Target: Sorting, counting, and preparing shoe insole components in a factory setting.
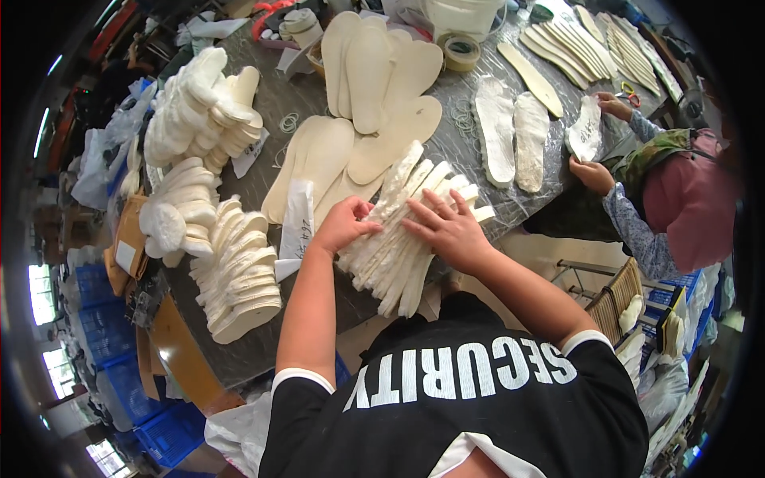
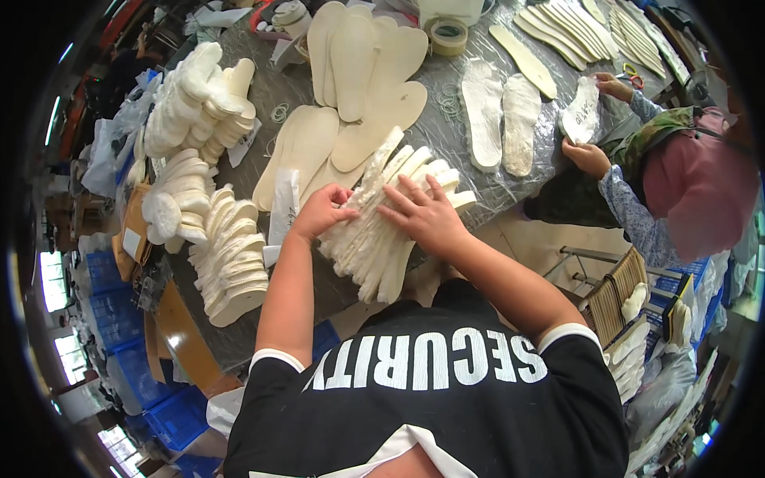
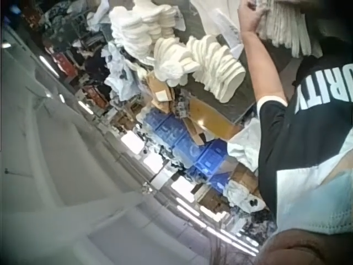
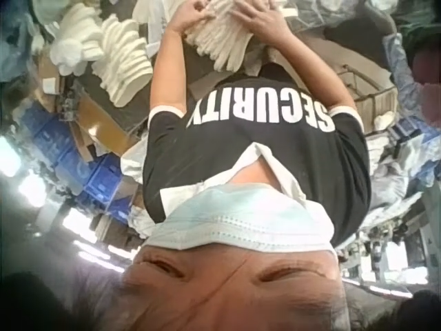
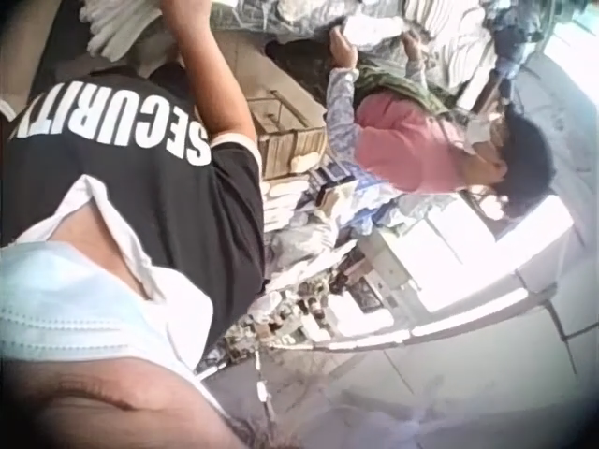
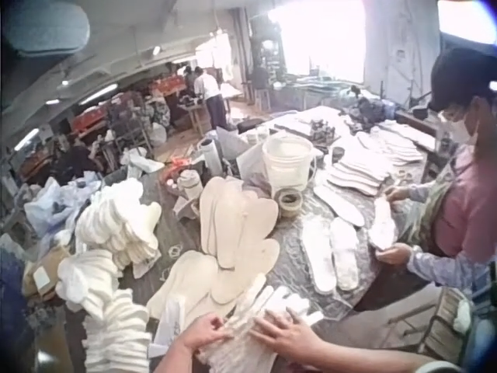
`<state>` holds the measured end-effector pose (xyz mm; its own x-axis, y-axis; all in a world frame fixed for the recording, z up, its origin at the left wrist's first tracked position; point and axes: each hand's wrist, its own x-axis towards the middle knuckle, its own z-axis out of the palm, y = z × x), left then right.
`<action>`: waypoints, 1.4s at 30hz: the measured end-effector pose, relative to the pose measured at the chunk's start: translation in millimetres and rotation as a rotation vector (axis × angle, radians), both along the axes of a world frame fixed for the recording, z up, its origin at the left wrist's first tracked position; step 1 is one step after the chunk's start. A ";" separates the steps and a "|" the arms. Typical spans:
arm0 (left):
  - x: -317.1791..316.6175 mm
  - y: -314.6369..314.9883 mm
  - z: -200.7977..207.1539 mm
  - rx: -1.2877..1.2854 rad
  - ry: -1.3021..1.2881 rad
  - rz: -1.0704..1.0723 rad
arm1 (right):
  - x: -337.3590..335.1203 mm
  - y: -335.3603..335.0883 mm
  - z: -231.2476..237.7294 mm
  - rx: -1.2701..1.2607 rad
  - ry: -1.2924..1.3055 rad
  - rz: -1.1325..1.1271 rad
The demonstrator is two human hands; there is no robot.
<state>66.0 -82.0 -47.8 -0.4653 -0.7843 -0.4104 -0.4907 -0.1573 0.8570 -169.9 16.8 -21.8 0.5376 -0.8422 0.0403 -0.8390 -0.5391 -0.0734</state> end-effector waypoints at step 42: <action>-10.8 32.3 2.7 -0.499 0.036 -0.080 | -7.9 15.4 -9.6 -0.095 -0.109 -0.116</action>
<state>55.2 -49.7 -45.1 -0.5386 -0.8423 0.0229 -0.4535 0.3126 0.8346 -177.7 32.2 -31.4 0.4256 -0.8878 0.1751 -0.8857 -0.4483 -0.1203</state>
